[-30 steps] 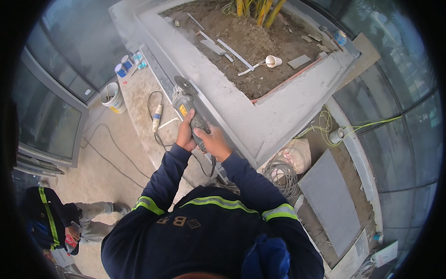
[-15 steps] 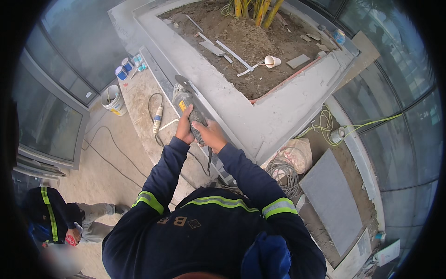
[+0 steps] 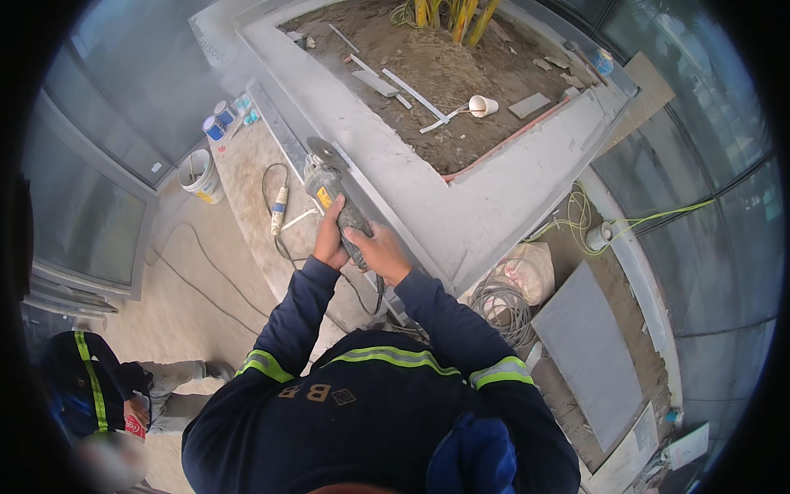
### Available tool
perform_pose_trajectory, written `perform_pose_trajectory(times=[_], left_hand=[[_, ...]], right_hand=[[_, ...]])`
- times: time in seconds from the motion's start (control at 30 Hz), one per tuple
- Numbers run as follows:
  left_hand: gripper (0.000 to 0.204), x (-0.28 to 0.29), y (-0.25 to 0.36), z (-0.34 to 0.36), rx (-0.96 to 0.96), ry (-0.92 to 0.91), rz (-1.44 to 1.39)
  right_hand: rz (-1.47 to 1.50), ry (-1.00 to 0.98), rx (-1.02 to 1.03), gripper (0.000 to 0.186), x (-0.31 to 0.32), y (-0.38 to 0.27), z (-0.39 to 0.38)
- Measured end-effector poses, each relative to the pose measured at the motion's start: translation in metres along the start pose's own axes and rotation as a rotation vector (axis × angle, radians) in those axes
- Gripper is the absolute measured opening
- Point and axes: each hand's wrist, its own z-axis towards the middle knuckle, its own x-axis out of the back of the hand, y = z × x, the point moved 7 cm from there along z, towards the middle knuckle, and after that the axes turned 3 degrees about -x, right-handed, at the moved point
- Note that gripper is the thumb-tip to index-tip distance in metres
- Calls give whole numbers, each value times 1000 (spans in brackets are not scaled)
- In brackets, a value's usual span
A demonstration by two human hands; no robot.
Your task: The person uses an angle grinder to smooth the edge of a concrete planter. The person holds the grinder with both hands and moves it along the top edge of the planter, creating dust. The person briefly pauses to wipe the edge with their hand before resuming grinding.
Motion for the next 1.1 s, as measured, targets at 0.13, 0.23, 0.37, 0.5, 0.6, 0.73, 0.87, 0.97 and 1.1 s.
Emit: perform_pose_trajectory(times=[0.13,0.23,0.37,0.5,0.6,0.73,0.87,0.97,1.1], left_hand=[[37,8,3,27,54,-42,-13],[38,6,9,16,10,-8,19],[39,-7,-6,-27,36,20,-6],[39,-14,-13,-41,31,22,16],[40,-9,-7,-25,25,27,0],[43,2,4,11,15,9,37],[42,-1,10,20,36,-4,-2],[40,-5,6,4,18,11,-11],[39,1,-12,-22,22,-7,-3]], right_hand=[[-8,20,-24,48,1,-3,22],[40,-4,-20,49,-7,0,16],[55,35,15,53,-6,-6,-30],[52,32,35,48,2,3,-43],[55,23,23,59,1,1,-28],[66,-10,4,49,0,3,12],[71,6,-15,45,-2,-2,19],[67,4,6,45,-2,-2,7],[70,7,3,48,-2,-1,-32]])
